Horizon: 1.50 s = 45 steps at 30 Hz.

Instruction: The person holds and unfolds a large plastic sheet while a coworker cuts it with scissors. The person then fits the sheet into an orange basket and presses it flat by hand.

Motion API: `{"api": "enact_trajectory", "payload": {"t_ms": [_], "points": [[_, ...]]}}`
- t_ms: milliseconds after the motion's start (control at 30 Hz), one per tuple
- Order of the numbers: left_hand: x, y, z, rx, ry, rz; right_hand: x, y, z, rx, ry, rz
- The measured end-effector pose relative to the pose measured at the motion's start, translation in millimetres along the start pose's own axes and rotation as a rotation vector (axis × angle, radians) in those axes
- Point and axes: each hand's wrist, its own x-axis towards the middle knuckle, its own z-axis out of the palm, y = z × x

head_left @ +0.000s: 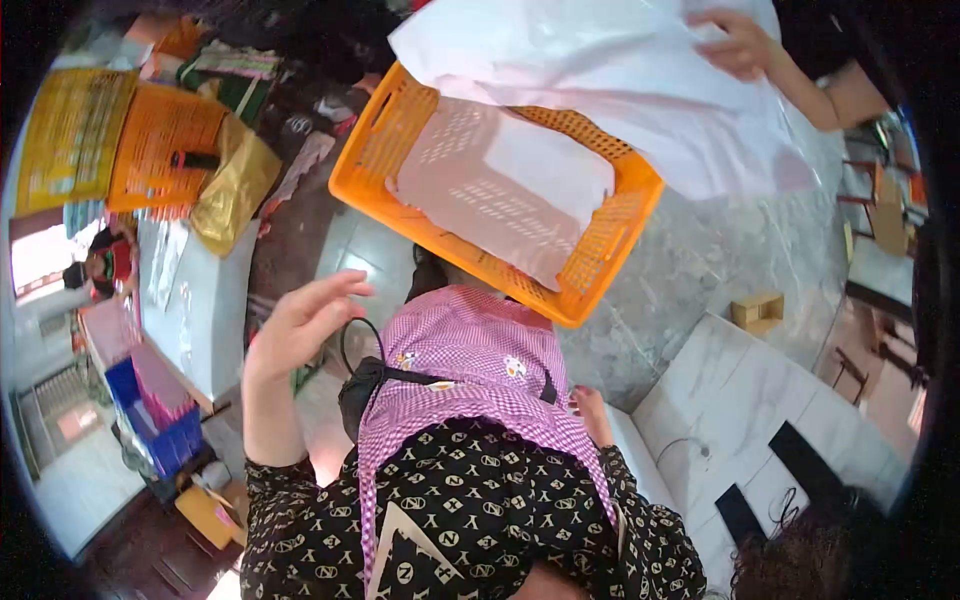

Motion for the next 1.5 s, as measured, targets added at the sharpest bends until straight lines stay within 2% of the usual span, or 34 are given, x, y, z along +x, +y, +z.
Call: {"api": "enact_trajectory", "payload": {"t_ms": [33,100,167,233,300,367,400,467,533,600,667,733,800,833,900,967,1100,1200,1233,1300,1433,1500], "points": [[1.3,-16.6,3.0,-0.006,0.027,-0.013,9.7,-11.0,-5.3,-0.032,0.050,-0.038],[-1.6,-43.4,9.0,-0.077,0.025,-0.097,69.1,-3.8,-34.1,0.227,-0.144,-0.313],[-3.4,-52.7,14.4,-0.083,0.053,-0.146,45.0,-97.2,-37.4,-0.004,-0.028,-0.389],[1.6,-69.5,14.1,-0.135,0.091,-0.203,32.1,-172.8,-32.6,-0.091,-0.025,-0.565],[4.0,-86.1,13.7,-0.137,0.140,-0.227,36.9,-221.0,-14.5,-0.167,-0.025,-0.701],[17.4,-102.3,10.4,-0.142,0.195,-0.248,88.5,-235.0,11.1,-0.389,0.013,-0.881],[23.7,-115.5,8.7,-0.098,0.213,-0.267,99.9,-246.4,27.2,-0.397,0.008,-0.878],[39.3,-140.2,6.3,-0.061,0.241,-0.290,119.7,-270.1,67.3,-0.516,-0.153,-0.843],[63.7,-161.6,9.2,0.126,0.232,-0.211,151.0,-281.9,100.8,-0.589,-0.190,-0.793],[89.2,-170.5,11.7,0.168,0.220,-0.248,181.5,-286.8,126.8,-0.646,-0.215,-0.729],[119.7,-177.9,10.2,0.390,0.292,-0.065,212.3,-287.2,146.1,-0.867,-0.231,-0.735],[141.1,-193.0,2.2,0.453,0.291,-0.041,241.1,-277.3,155.0,-0.935,-0.252,-0.720],[153.7,-206.4,-9.8,0.568,0.337,0.129,264.9,-264.9,166.1,-1.023,-0.321,-0.717],[159.0,-212.3,-14.3,0.562,0.326,0.124,272.5,-254.9,166.6,-0.648,-0.391,-0.494],[167.5,-223.3,-22.7,0.532,0.352,0.151,271.8,-235.3,163.9,-0.274,-0.435,-0.255],[172.2,-228.4,-26.0,0.500,0.357,0.113,261.9,-222.1,154.3,-0.338,-0.374,-0.500],[182.3,-239.2,-27.9,0.493,0.356,0.138,270.2,-206.4,149.8,-0.120,-0.419,-0.457],[191.6,-232.0,-29.4,0.490,0.368,0.168,273.2,-211.3,144.5,-0.475,-0.369,-0.406],[196.5,-230.1,-30.3,0.476,0.347,0.180,256.4,-224.8,143.8,-0.473,-0.316,-0.504],[211.1,-226.3,-34.1,0.470,0.377,0.284,323.5,-197.3,136.7,-0.882,-0.141,-0.802],[247.1,-209.8,-39.7,0.566,0.292,0.417,298.6,-257.2,133.2,-0.954,-0.048,-0.674],[269.6,-209.8,-40.9,0.563,0.255,0.453,290.4,-271.4,128.9,-0.786,0.096,-0.659]]}}
